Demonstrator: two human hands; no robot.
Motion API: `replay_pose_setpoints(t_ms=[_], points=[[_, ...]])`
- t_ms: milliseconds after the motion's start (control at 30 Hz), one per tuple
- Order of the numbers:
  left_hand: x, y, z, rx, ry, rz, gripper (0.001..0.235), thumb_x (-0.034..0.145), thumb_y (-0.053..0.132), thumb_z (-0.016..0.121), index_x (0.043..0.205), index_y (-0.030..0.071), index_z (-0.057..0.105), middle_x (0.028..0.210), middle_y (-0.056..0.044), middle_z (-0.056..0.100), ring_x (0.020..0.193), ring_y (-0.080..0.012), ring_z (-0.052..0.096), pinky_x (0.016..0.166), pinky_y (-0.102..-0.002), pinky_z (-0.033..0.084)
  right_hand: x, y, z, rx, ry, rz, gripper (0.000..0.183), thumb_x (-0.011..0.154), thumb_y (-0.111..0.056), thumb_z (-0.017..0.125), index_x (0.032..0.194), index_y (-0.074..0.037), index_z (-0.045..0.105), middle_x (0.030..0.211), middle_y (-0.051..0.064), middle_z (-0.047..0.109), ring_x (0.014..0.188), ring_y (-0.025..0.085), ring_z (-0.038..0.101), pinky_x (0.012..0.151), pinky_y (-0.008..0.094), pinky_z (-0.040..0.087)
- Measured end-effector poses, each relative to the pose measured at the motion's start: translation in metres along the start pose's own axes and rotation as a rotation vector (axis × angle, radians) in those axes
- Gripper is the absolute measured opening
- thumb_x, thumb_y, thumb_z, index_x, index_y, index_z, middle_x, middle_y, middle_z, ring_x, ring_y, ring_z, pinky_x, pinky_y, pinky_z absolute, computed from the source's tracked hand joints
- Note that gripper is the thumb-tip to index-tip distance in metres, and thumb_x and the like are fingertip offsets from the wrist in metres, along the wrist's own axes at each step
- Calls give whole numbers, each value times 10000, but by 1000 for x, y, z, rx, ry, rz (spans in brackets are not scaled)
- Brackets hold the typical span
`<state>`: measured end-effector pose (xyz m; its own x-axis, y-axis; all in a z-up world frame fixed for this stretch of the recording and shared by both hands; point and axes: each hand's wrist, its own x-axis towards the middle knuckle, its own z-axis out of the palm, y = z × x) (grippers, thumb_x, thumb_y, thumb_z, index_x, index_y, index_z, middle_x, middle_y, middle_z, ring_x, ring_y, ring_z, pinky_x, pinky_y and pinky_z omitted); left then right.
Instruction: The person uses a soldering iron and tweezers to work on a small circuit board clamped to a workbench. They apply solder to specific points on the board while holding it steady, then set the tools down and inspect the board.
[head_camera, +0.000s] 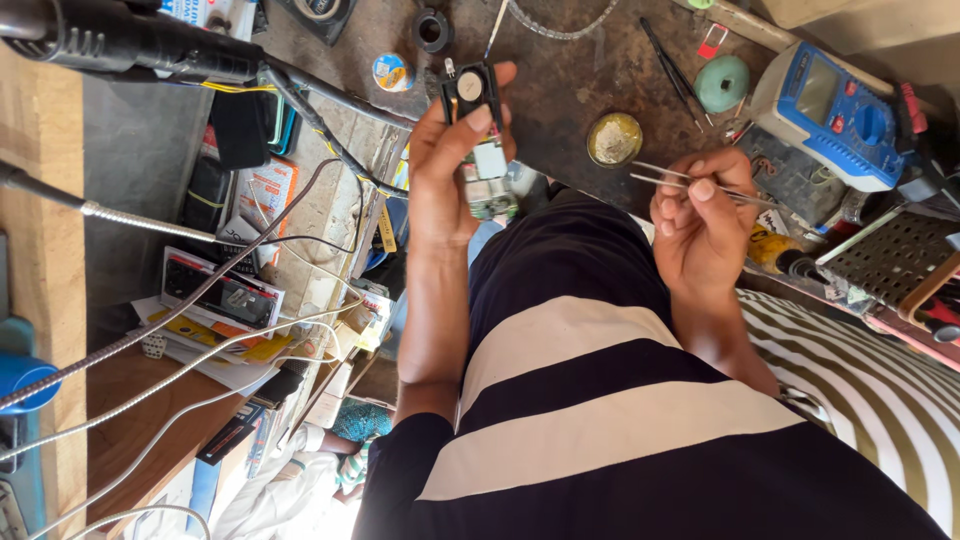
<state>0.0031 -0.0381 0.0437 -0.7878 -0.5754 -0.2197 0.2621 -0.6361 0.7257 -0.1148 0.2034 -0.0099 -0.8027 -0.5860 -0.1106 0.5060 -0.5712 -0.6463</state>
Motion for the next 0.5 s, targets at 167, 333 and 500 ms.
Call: replay_pose_setpoints(t_ms=[167,333,500], points=[[-2,5,1,-59,-19,90,482,1032,175,566,1436,-88,557,983,-103,646,725,-103,496,656,-248,376,3,0,8,48,-43,27,139,1033,-45,645,1112,-19,533,934,150,651,749,189,647,624,284,526],[-6,3,4,-20,40,239,542,1150,379,395,1447,-58,513,951,-90,639,794,-110,500,715,-247,370,2,8,13,-1087,-35,-513,216,1027,101,711,1137,-27,576,1034,126,623,834,187,594,726,288,499],[-7,-1,11,82,69,381,638,1196,513,254,1511,4,473,934,-72,620,833,-119,520,764,-255,398,3,13,15,-1336,-20,-586,224,970,109,781,1086,-8,628,1048,112,657,833,168,551,701,268,453]])
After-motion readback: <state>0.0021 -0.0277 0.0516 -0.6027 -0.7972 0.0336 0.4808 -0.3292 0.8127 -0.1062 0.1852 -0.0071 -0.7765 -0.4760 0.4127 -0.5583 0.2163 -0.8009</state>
